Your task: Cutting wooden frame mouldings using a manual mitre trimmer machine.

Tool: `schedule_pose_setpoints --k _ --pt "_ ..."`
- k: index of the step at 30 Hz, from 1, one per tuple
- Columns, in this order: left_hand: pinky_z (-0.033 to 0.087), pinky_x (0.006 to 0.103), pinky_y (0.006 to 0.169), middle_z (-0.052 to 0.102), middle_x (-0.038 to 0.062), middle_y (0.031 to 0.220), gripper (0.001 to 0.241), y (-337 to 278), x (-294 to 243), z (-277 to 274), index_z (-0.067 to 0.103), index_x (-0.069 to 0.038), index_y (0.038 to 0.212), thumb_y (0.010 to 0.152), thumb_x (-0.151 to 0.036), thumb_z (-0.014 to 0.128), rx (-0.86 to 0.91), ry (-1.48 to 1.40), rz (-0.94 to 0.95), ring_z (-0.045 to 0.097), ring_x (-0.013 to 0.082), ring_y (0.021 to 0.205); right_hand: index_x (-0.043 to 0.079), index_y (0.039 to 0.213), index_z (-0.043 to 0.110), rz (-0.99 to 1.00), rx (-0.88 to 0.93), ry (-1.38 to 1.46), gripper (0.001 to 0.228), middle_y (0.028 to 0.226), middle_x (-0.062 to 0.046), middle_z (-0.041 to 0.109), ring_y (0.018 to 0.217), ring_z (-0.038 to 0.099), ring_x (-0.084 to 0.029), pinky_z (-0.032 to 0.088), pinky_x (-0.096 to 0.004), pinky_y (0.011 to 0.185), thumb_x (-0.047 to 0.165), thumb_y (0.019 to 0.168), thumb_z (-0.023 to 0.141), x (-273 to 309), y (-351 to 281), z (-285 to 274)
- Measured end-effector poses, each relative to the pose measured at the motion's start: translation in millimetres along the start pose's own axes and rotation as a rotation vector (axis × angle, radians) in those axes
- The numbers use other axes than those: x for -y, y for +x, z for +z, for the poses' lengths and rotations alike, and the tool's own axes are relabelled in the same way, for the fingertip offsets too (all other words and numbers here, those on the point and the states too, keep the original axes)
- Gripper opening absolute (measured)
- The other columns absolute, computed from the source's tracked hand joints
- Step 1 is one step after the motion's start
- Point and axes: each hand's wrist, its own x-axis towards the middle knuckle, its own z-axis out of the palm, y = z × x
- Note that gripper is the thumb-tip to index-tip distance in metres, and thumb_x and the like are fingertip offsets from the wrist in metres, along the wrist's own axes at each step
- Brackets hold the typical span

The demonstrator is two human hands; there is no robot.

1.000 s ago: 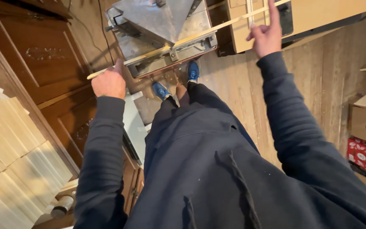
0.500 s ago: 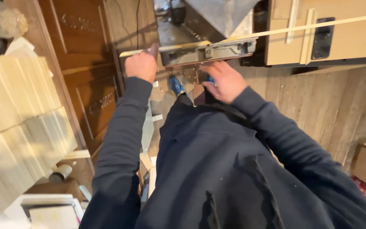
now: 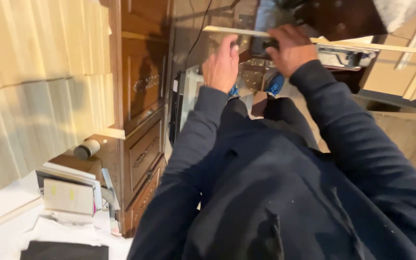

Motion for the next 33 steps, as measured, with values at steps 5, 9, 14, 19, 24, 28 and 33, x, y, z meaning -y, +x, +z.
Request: schedule_pose_setpoints --k 5,9,14,19,24,28,33 --pt "0.056 0.0341 0.079 0.075 0.014 0.103 0.022 -59 60 58 0.065 -0.007 0.124 0.106 -0.017 0.059 -0.132 -0.717 -0.251 0.071 0.0225 0.085 0.005 0.131 0.066 -0.035 -0.005 -0.059 0.038 0.129 -0.016 0.064 0.119 0.059 -0.04 0.049 -0.047 0.101 0.021 0.098 0.078 0 0 5" --pt "0.054 0.0319 0.09 0.074 0.009 0.11 0.019 -80 122 142 0.07 -0.002 0.118 0.106 -0.011 0.058 -0.221 -1.003 -0.201 0.068 0.0157 0.099 0.005 0.134 0.065 -0.082 0.023 -0.039 0.037 0.127 -0.016 0.064 0.122 0.059 -0.04 0.048 -0.047 0.106 0.022 0.103 0.076 -6 2 12" --pt "0.051 0.0352 0.087 0.046 -0.007 0.072 0.017 -66 140 159 0.07 -0.002 0.115 0.104 -0.012 0.06 -0.246 -1.592 -0.572 0.041 0.0051 0.064 0.005 0.135 0.066 -0.041 0.044 -0.051 0.038 0.129 -0.018 0.064 0.121 0.059 -0.041 0.048 -0.049 0.105 0.023 0.102 0.076 -8 1 15" --pt "0.052 0.0489 0.101 0.039 -0.005 0.065 0.016 -23 148 140 0.067 -0.003 0.112 0.102 -0.01 0.057 -0.374 -1.8 -0.602 0.042 0.0073 0.061 0.005 0.137 0.066 -0.052 0.039 -0.071 0.038 0.13 -0.018 0.064 0.123 0.059 -0.042 0.048 -0.049 0.106 0.023 0.104 0.076 -7 1 16" --pt "0.051 0.0546 0.102 0.036 -0.003 0.063 0.019 3 158 113 0.065 -0.003 0.115 0.102 -0.009 0.053 -0.448 -1.905 -0.662 0.043 0.0103 0.06 0.004 0.138 0.065 -0.011 0.07 -0.057 0.039 0.13 -0.019 0.064 0.121 0.059 -0.042 0.049 -0.049 0.105 0.023 0.104 0.075 -4 1 16" --pt "0.054 0.0475 0.087 0.035 -0.004 0.062 0.021 11 192 121 0.066 -0.002 0.115 0.099 -0.006 0.053 -0.582 -2.001 -0.661 0.041 0.01 0.06 0.004 0.138 0.065 -0.028 0.049 -0.072 0.039 0.13 -0.019 0.065 0.123 0.059 -0.042 0.048 -0.049 0.107 0.022 0.105 0.074 -6 -1 19" --pt "0.045 0.0338 0.05 0.035 -0.003 0.057 0.02 7 189 93 0.065 -0.004 0.113 0.099 -0.011 0.052 -0.344 -1.866 -0.674 0.039 0.0113 0.053 0.004 0.137 0.066 -0.021 0.042 -0.091 0.038 0.13 -0.019 0.065 0.121 0.059 -0.043 0.048 -0.05 0.106 0.022 0.105 0.074 -7 0 22"
